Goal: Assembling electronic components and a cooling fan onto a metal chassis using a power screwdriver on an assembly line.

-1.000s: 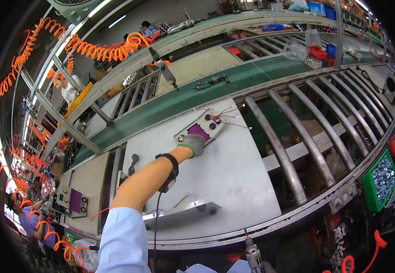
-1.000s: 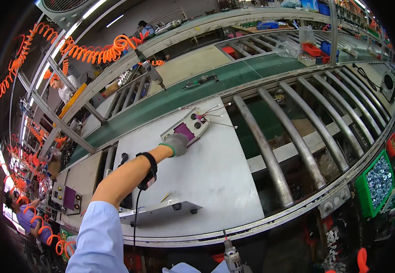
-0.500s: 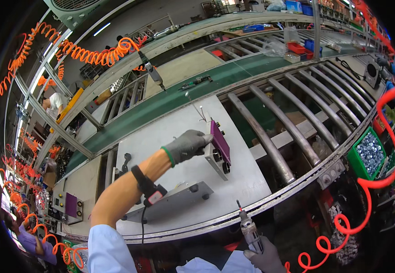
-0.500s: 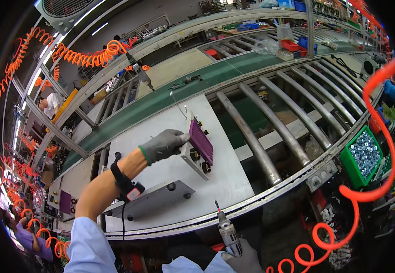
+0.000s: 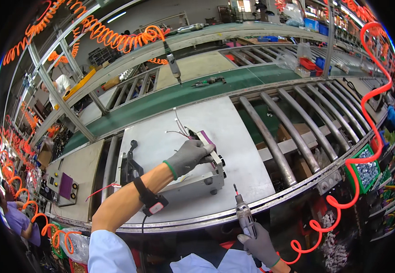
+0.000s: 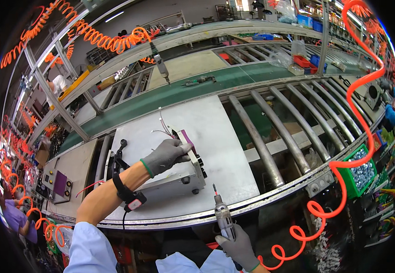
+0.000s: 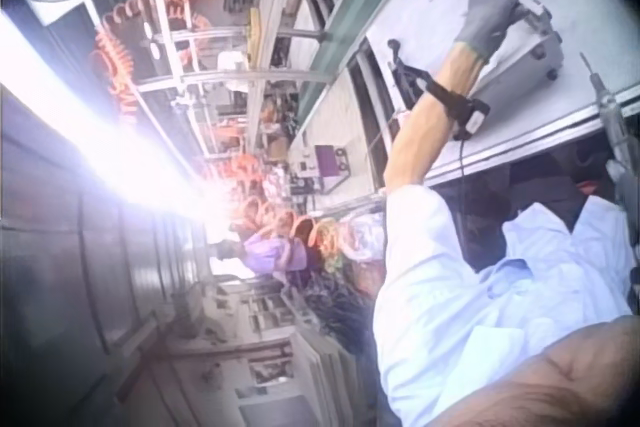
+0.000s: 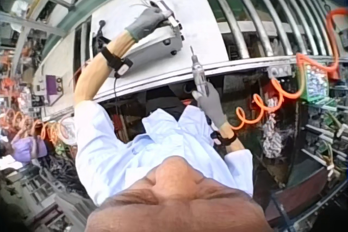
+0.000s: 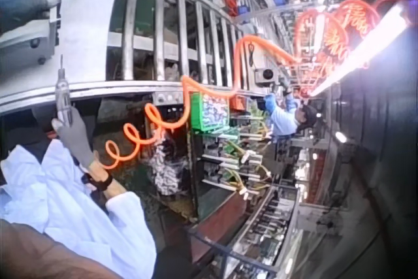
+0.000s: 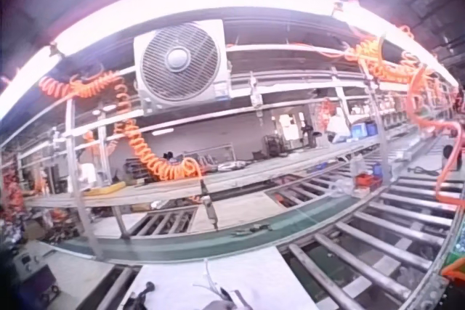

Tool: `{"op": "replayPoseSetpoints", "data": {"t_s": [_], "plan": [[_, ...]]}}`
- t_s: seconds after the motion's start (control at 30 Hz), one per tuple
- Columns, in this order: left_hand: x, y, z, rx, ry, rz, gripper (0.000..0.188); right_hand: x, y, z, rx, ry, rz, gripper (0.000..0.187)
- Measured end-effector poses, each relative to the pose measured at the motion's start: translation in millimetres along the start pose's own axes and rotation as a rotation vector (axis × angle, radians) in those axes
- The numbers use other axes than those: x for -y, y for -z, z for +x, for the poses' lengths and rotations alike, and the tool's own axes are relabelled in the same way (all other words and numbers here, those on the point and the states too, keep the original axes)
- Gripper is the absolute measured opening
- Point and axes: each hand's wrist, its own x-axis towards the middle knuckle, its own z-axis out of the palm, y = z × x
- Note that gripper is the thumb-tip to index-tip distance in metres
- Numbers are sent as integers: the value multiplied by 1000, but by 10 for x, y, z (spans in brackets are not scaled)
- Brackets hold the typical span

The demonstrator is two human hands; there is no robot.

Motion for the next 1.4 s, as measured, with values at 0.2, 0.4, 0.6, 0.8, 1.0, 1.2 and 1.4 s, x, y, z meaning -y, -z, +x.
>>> {"op": "replayPoseSetpoints", "data": {"t_s": [0.2,0.4,0.6,0.8,1.0,1.2,1.4], "plan": [[135,-16,-48,77,-29,-17,31,51,-166,133,-16,0,-10,32],[136,-17,-23,135,-30,-57,30,25,-236,181,-42,-38,-56,33],[120,-52,-113,101,-63,33,30,14,-286,210,-29,-35,-50,34],[91,101,-182,34,-103,206,37,34,-388,258,28,-36,-88,34],[345,209,-784,-165,-425,690,38,-110,-476,226,2,-17,-105,33],[829,328,-1558,-651,-819,770,38,-182,-431,387,-154,1,-106,33],[1643,522,-2481,-858,-560,515,27,59,-688,358,-112,-25,-165,26]]}}
